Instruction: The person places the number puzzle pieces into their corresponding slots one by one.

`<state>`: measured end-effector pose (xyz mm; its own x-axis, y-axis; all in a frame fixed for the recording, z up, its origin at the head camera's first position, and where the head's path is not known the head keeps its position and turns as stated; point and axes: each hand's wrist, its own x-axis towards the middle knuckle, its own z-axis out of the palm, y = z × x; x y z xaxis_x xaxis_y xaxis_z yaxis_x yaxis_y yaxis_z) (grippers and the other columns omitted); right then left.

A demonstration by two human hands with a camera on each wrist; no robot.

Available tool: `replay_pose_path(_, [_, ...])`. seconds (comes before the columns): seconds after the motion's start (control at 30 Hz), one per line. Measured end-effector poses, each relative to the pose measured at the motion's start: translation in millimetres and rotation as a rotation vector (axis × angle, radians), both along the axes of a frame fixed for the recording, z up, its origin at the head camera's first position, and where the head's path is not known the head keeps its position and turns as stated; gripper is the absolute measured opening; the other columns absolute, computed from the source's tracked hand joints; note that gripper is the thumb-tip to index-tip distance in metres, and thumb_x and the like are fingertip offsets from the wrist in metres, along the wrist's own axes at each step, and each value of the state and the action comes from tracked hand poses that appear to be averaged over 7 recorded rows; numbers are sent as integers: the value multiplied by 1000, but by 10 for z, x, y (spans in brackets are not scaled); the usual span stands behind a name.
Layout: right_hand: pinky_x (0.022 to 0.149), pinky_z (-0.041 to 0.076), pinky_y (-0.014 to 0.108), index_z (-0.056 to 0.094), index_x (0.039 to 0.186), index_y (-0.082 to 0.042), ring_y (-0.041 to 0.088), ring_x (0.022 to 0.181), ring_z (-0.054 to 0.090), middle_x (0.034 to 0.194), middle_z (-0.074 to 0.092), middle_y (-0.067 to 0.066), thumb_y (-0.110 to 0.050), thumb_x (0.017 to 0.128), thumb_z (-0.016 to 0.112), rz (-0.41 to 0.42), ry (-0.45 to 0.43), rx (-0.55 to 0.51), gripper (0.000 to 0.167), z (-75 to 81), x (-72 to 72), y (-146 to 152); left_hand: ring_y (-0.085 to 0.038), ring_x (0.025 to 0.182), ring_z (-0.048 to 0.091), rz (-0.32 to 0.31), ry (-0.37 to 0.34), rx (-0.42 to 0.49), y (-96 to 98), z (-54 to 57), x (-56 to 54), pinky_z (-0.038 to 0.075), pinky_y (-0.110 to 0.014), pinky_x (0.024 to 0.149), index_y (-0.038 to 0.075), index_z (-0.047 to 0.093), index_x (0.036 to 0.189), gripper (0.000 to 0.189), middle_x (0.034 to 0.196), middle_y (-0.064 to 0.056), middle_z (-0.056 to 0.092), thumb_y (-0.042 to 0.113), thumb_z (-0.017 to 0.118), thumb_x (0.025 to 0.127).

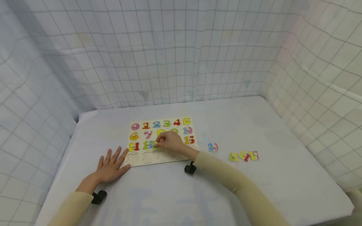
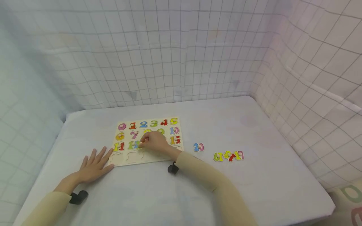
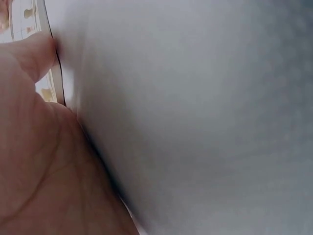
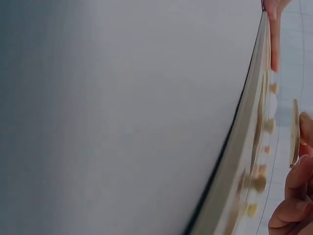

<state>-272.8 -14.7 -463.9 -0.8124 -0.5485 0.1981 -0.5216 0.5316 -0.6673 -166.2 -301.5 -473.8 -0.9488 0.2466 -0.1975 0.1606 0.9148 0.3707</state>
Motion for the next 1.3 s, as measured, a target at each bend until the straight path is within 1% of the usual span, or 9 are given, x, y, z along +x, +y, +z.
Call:
replay_pose_path(0.13, [52,34,18,71,84,-20,3,57,45,62,53,-11,-37,81,76,24,-4,36,18,0,114,-351,-43,134,-27,-6,-3,4,-7,-20,-5,-24,-63,96,25,1,154,80,157,-17,-9,66,35,93])
replay_pose_path(0.27, [52,35,18,68,80,-23,2,56,46,61,53,-14,-41,81,75,27,15,92,19,-1,189,-629,-42,134,-26,2,4,-54,-47,-64,-39,-22,-63,96,27,-3,153,80,157,-17,-9,67,30,93])
replay_pose_path(0.4, [51,36,19,68,78,-25,2,58,48,62,54,-17,-43,80,75,24,37,142,19,-7,262,-814,-42,134,-27,7,-3,-53,-46,-34,-42,-24,-63,95,28,-4,153,80,156,-18,-10,68,29,93])
replay_pose_path(0.5, [52,37,20,70,78,-27,0,61,48,67,55,-20,-44,79,76,-10,50,190,18,-19,306,-913,-42,134,-27,8,-17,-28,-6,37,-15,-25,-62,95,27,-2,154,81,156,-17,-10,68,32,92])
replay_pose_path(0.63, [54,37,21,69,75,-28,0,63,48,69,54,-20,-45,78,76,-49,31,243,19,-7,355,-997,-42,134,-27,5,-23,18,34,97,21,-25,-61,95,27,2,154,80,157,-17,-9,66,36,92])
replay_pose_path(0.73, [55,37,21,68,75,-27,1,63,48,68,53,-18,-45,78,76,-56,0,260,21,29,393,-1024,-42,134,-27,3,-20,28,30,98,32,-25,-61,95,28,2,154,80,157,-15,-10,66,36,92])
replay_pose_path(1.03, [52,36,20,70,76,-26,1,61,48,66,53,-19,-46,77,77,-83,-13,278,21,34,436,-1030,-43,133,-27,1,-22,-45,-10,-5,-40,-25,-63,94,28,-3,153,82,156,-17,-11,70,30,91])
replay_pose_path(1.2, [52,36,20,67,74,-27,1,60,48,66,52,-19,-47,77,76,-68,-12,286,23,10,418,-1047,-44,133,-27,6,-24,-55,-46,-42,-52,-26,-63,94,26,-2,154,82,156,-17,-11,70,30,91])
replay_pose_path(1.3, [54,37,21,67,78,-28,2,63,48,69,54,-19,-48,76,77,-57,-15,297,22,18,407,-1050,-45,133,-27,9,-20,-43,-53,-31,-43,-26,-62,94,24,0,154,82,156,-19,-11,68,32,92])
